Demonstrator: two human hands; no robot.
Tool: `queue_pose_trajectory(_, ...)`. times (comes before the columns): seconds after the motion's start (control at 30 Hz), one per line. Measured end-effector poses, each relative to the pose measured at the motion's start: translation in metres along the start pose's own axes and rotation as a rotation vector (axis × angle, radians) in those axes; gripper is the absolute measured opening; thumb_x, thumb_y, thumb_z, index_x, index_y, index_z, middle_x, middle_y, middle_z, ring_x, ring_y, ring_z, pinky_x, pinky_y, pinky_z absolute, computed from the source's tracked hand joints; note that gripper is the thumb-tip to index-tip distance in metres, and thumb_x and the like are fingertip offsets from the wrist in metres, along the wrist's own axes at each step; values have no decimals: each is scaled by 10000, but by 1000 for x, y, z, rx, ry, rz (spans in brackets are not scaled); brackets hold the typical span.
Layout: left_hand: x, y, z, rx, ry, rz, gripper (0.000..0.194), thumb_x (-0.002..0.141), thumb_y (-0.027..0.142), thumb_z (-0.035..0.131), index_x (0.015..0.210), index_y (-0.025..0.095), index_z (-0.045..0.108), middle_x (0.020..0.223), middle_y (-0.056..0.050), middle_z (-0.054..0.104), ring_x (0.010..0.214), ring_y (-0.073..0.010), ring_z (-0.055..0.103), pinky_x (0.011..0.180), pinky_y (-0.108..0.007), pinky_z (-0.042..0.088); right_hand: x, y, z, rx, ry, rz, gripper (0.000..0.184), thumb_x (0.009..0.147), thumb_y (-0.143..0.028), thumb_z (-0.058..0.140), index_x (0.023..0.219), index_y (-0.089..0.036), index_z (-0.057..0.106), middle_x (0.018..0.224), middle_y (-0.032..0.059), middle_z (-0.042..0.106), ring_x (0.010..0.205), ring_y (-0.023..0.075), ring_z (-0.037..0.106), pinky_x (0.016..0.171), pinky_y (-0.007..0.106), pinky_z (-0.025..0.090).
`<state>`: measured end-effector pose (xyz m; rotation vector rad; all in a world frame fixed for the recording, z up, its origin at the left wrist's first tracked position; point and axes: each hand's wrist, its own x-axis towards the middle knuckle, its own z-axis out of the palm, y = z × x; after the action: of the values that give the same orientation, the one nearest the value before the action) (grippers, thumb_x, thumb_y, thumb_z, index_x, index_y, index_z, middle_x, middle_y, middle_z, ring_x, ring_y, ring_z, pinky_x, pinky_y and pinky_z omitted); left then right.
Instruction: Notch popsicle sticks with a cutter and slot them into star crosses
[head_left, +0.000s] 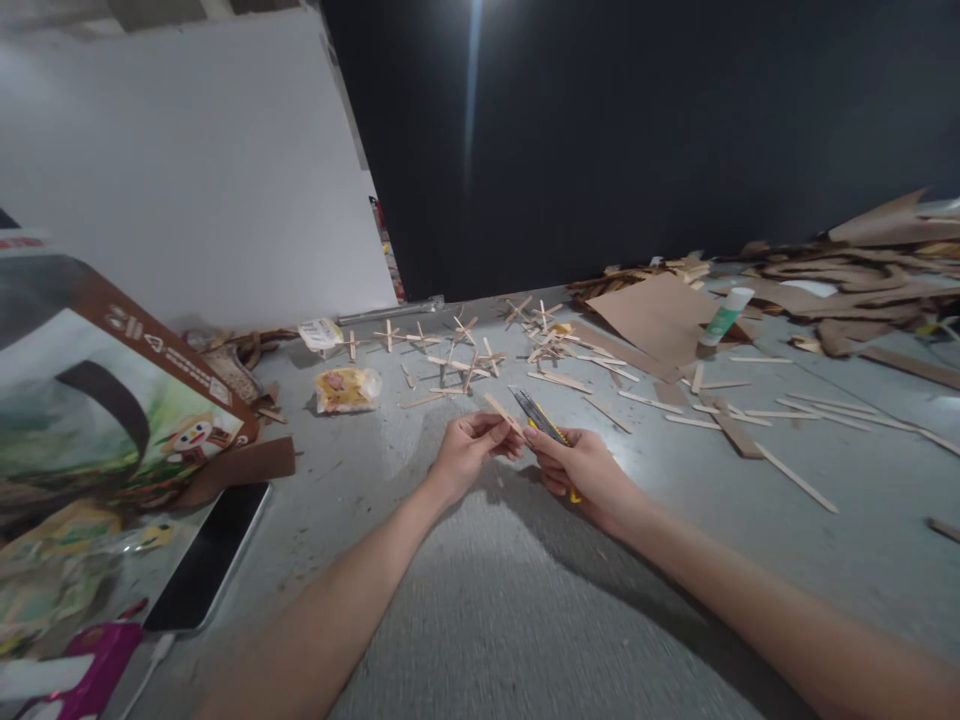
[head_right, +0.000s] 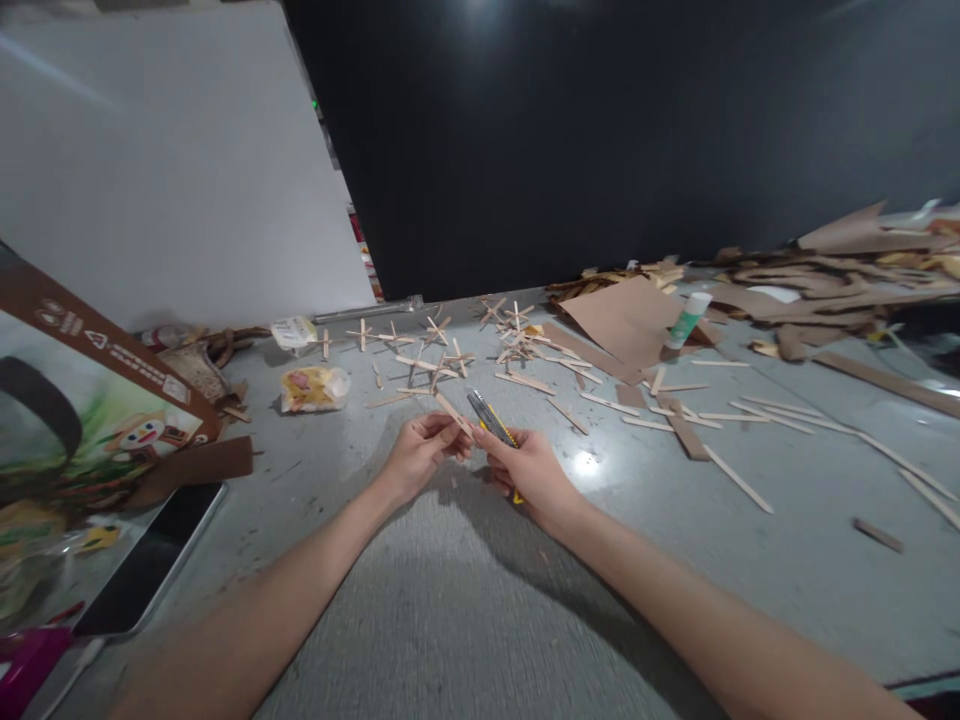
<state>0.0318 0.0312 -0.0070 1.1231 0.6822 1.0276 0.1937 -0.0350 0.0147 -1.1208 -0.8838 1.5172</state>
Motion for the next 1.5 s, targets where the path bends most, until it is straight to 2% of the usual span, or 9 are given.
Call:
queue_pose_trajectory(0.23, -2, 3, 2, 60, -9, -14, 586, 553, 631, 966, 806, 137, 775, 749, -89, 778, 621, -173, 693, 657, -301, 565, 0, 2, 0, 43, 42, -17, 653, 566, -686, 930, 645, -227, 471, 515, -129, 284, 460, 57, 225, 443, 253, 212)
queue_pose_trajectory(0.47, -1, 2, 1, 22, -30, -13, 519, 581, 567, 973, 821, 145, 788, 777, -89, 791, 627, -171, 706, 666, -302, 576, 2, 5, -1, -13, 44, -48, 622, 627, -708, 874, 670, -239, 469, 525, -126, 288, 455, 67, 256, 447, 258, 245)
queue_pose_trajectory(0.63, -1, 0, 1, 22, -37, 1, 488, 620, 542, 963, 828, 138, 787, 775, -79, 785, 629, -160, 697, 651, -286, 571, 2, 6, -2, -7, 59, -45, 629, 611, -709, 889, 655, -232, 481, 517, -122, 306, 455, 64, 260, 444, 256, 245)
queue_pose_trajectory(0.97, 0, -6, -3, 48, -56, 35, 502, 682, 559, 929, 876, 135, 746, 775, -75, 771, 660, -182, 719, 629, -288, 571, 1, 2, 0, -17, 53, -41, 663, 565, -731, 903, 627, -232, 471, 509, -120, 300, 443, 56, 263, 435, 250, 252)
queue_pose_trajectory(1.5, -1, -6, -3, 158, -44, 32, 511, 708, 618, 872, 848, 146, 734, 738, -73, 761, 632, -178, 713, 610, -279, 574, 6, 10, -6, -83, 66, -71, 625, 641, -726, 865, 641, -230, 486, 522, -108, 330, 447, 72, 306, 446, 260, 263)
